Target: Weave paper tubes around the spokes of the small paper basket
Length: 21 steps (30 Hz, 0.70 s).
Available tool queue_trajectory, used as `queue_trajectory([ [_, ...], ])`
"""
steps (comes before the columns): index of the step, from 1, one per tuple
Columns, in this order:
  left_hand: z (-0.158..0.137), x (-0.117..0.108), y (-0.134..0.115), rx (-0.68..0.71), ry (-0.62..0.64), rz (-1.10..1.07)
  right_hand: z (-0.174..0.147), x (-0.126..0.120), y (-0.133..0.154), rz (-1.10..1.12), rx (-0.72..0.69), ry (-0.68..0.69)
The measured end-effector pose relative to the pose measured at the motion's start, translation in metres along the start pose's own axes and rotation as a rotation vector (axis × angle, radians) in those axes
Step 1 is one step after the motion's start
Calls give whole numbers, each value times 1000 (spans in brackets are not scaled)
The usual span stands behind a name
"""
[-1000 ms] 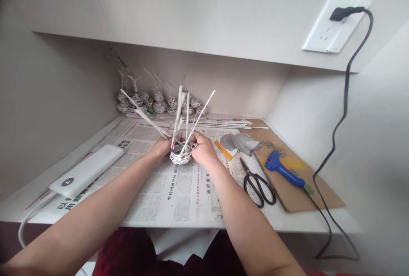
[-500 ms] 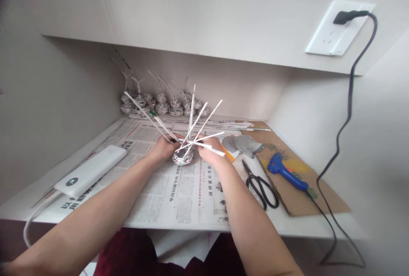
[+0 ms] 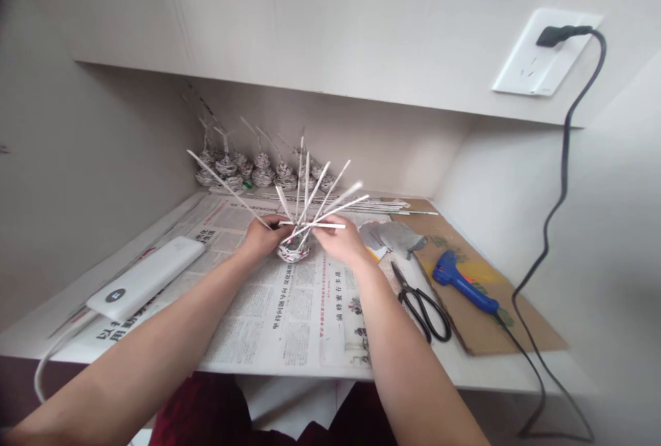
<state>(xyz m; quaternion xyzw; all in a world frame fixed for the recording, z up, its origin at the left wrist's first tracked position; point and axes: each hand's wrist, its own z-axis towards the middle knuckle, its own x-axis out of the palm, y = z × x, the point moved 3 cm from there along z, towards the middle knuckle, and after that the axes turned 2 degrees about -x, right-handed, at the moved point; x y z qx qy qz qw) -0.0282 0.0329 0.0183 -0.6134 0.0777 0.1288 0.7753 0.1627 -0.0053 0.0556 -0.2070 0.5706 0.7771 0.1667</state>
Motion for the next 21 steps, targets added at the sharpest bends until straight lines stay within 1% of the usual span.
queue_trajectory([
  [2, -2, 0, -3, 26, 21, 20, -6, 12, 8, -6, -71, 113],
  [4, -3, 1, -5, 60, 46, 27, -10, 21, 13, -26, -98, 131],
  [6, -4, 1, -7, 102, 73, 42, -12, 26, 16, 34, -111, 91],
  [9, -5, 2, -10, 169, 84, 104, -11, 30, 22, 219, -145, 10],
  [11, -7, 2, -12, 209, 73, 137, -10, 28, 26, 317, -162, -76],
  [13, -9, 2, -15, 241, 74, 154, -10, 24, 30, 378, -151, -181],
  [15, -11, 3, -19, 278, 97, 182, -11, 20, 33, 422, -136, -241],
  [16, -12, 4, -20, 295, 112, 207, -11, 19, 34, 440, -140, -229],
  [19, -12, 6, -19, 308, 122, 269, -12, 23, 37, 493, -161, -60],
  [21, -11, 6, -16, 287, 108, 241, -12, 25, 36, 519, -149, 11],
])
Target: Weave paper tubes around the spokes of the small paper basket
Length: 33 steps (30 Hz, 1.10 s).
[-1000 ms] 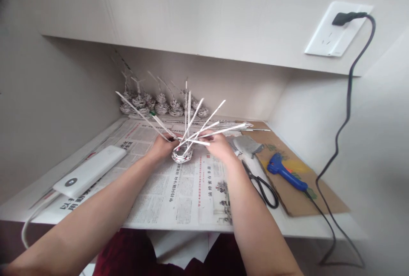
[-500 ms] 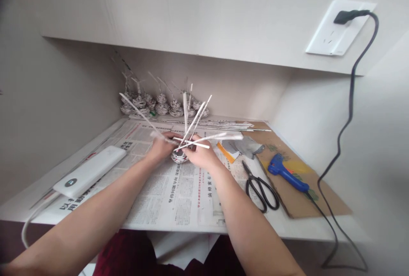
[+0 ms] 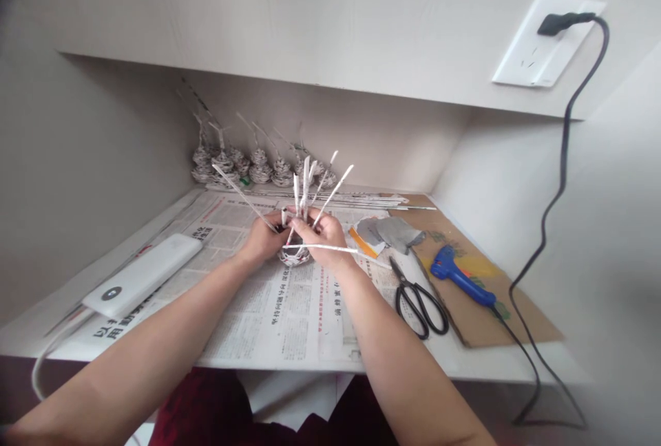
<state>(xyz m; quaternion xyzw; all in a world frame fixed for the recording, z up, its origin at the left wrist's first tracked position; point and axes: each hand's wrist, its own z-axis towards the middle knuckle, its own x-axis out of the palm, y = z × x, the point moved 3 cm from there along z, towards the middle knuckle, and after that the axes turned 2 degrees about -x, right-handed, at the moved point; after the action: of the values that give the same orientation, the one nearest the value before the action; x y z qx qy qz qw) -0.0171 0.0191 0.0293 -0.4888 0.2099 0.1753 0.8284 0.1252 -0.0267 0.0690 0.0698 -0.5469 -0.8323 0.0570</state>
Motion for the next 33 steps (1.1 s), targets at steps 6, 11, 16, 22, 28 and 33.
queue_trajectory([
  [6, 1, 2, 8, -142, -11, -160, 4, -15, -10, -304, 12, -77],
  [11, 1, -3, -1, -59, -21, -32, 6, -20, -30, -683, 90, -113],
  [16, 0, -6, -11, 27, 47, 38, 5, -16, -36, -569, 53, -166],
  [22, -1, -5, -15, 88, 82, 175, 3, -11, -30, -620, 15, -198],
  [28, -2, -3, -16, 15, 88, 218, 0, -6, -37, -570, -25, -228],
  [33, -2, 0, -13, -7, 58, 203, 0, -4, -33, -585, -57, -176],
])
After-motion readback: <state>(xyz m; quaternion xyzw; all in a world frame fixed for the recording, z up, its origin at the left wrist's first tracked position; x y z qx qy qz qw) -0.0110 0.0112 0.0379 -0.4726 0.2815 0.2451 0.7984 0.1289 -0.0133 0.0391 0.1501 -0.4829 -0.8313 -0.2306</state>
